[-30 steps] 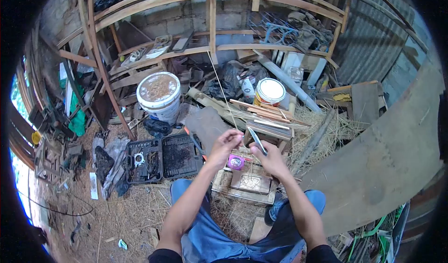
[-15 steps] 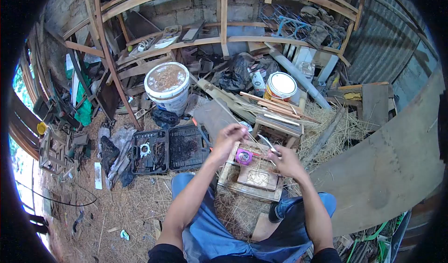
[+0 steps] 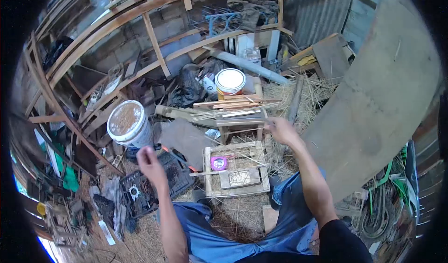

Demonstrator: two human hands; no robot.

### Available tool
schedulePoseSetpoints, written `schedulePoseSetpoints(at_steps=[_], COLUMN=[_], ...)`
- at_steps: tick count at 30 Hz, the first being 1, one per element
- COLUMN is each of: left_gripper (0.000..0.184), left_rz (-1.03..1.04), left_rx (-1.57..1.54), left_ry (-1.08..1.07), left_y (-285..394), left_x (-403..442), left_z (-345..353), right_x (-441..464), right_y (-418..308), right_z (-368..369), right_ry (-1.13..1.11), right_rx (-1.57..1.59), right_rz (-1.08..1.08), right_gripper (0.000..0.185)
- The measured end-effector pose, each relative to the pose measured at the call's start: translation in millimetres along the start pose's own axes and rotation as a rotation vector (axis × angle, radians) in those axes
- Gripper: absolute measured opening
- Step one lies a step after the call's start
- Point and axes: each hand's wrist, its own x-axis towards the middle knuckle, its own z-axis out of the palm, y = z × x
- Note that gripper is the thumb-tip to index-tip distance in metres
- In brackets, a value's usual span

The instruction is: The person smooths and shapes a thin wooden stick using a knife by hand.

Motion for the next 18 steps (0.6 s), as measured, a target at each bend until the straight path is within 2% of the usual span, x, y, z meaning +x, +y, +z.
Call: schedulePoseSetpoints(at_steps=[1, 2, 3, 4, 5, 6, 8, 9, 11, 12, 14, 15, 16, 18], left_gripper=[0.019, 0.022, 0.024, 0.025, 0.026, 0.026, 0.024, 0.024, 0.021, 0.021, 0.02, 0.021, 0.021, 0.02], left_rz=[0.051, 0.156, 0.401, 0.472, 0.548, 0.543, 0.16, 0.173, -0.187, -0.18, -0.198, -0.17, -0.172, -0.163], left_rx=[0.079, 0.216, 0.306, 0.338, 0.366, 0.369, 0.276, 0.274, 0.003, 0.004, 0.005, 0.005, 0.009, 0.051], left_ry=[-0.235, -0.356, -0.379, -0.5, -0.619, -0.617, -0.979, -0.985, -1.133, -1.144, -1.15, -1.129, -1.121, -1.004], left_y=[15.4, 27.1, 25.7, 22.7, 21.1, 23.6, 30.9, 34.6, 41.2, 44.6, 48.0, 40.2, 33.4, 29.2], left_x=[-7.9, -16.4, -25.2, -32.9, -39.2, -46.4, -57.6, -62.9, -74.0, -76.6, -82.2, -83.0, -84.6, -84.1], left_z=[4.7, 13.9, 25.5, 34.8, 41.4, 43.7, 50.6, 52.1, 50.3, 51.0, 49.4, 51.2, 50.7, 52.7], right_x=[2.8, 3.4, 3.4, 4.5, 6.3, 6.3, 9.8, 13.6, 19.8, 19.5, 21.9, 20.6, 20.5, 20.5], right_y=[-3.3, -7.0, -12.4, -20.8, -28.9, -28.1, -23.1, -15.8, 1.7, 2.4, 0.5, -8.1, -10.2, -12.2], right_z=[1.9, 3.0, 2.1, -0.9, -7.0, -5.5, -5.3, -2.6, 4.0, 2.0, 2.3, -4.0, -3.5, -4.0], right_ry=[-0.1, -0.111, -0.173, -0.233, -0.292, -0.297, -0.193, -0.18, -0.021, -0.011, 0.198, 0.186, 0.179, 0.111], right_rx=[0.037, 0.033, 0.079, 0.127, 0.146, 0.144, 0.277, 0.281, 0.332, 0.335, 0.326, 0.444, 0.447, 0.712], right_rz=[0.018, 0.022, -0.021, -0.068, -0.02, -0.022, 0.023, 0.025, -0.074, -0.066, -0.064, 0.116, 0.111, 0.279], right_gripper=[0.021, 0.021, 0.023, 0.025, 0.024, 0.024, 0.024, 0.024, 0.026, 0.026, 0.03, 0.033, 0.033, 0.033])
